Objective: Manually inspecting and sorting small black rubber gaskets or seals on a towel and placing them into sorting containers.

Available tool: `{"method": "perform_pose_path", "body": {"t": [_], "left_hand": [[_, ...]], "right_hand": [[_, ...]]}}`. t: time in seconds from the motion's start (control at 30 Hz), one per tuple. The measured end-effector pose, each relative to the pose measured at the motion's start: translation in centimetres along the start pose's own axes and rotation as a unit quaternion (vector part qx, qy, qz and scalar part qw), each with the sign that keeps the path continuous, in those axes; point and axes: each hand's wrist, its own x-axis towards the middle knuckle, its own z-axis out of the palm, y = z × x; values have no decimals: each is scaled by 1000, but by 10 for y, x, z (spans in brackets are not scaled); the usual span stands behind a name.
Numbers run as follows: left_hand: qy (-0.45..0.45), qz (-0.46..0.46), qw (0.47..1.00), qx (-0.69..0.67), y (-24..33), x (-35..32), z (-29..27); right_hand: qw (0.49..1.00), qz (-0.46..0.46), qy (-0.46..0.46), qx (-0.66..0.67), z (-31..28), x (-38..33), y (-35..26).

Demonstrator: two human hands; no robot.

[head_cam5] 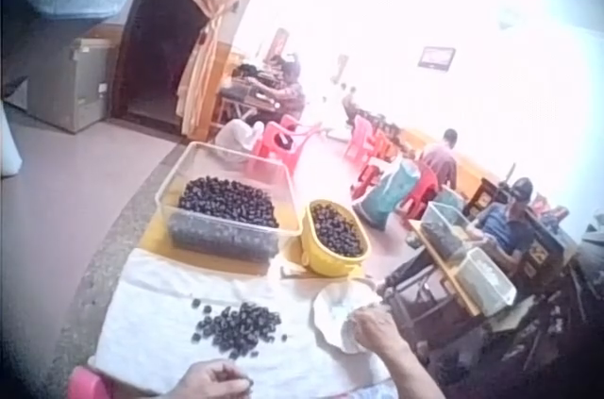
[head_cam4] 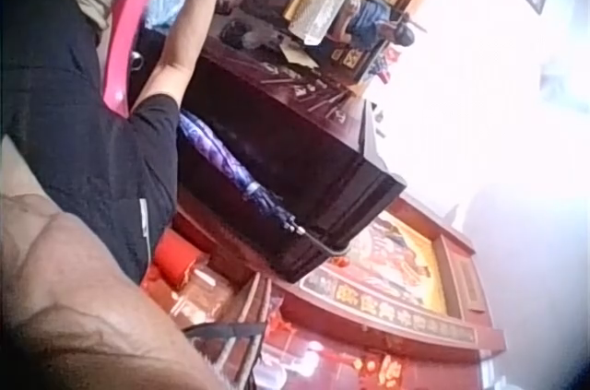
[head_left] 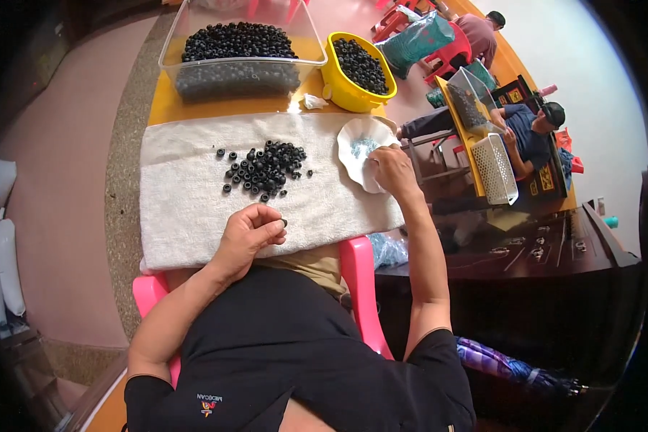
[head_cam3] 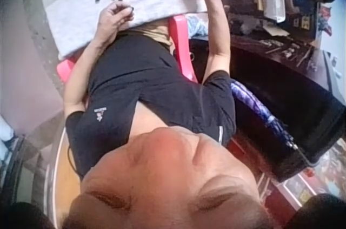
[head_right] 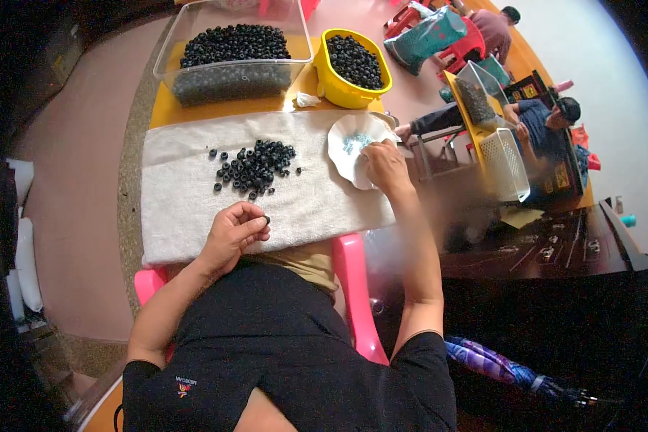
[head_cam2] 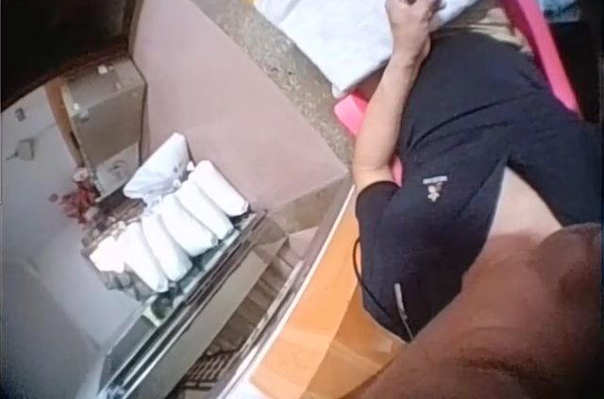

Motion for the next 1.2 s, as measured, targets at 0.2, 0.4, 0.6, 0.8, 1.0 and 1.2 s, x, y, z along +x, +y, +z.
{"method": "perform_pose_path", "body": {"t": [0.2,0.4,0.6,0.8,1.0,1.2], "left_hand": [[2,-4,1000,-6,1,-1,1],[-1,-4,1000,-2,-1,-1,0],[-2,-4,1000,-2,-1,-1,0],[-1,-1,1000,-8,1,-1,2],[1,0,1000,-16,1,0,3],[-4,-2,1000,4,1,-2,0]], "right_hand": [[1000,-7,-30,5,0,5,2],[998,12,-51,27,-2,13,4],[994,64,-85,29,-7,19,0],[993,70,-76,48,-6,18,2],[995,25,49,84,-10,5,12],[978,0,112,176,-12,-8,-3]]}}
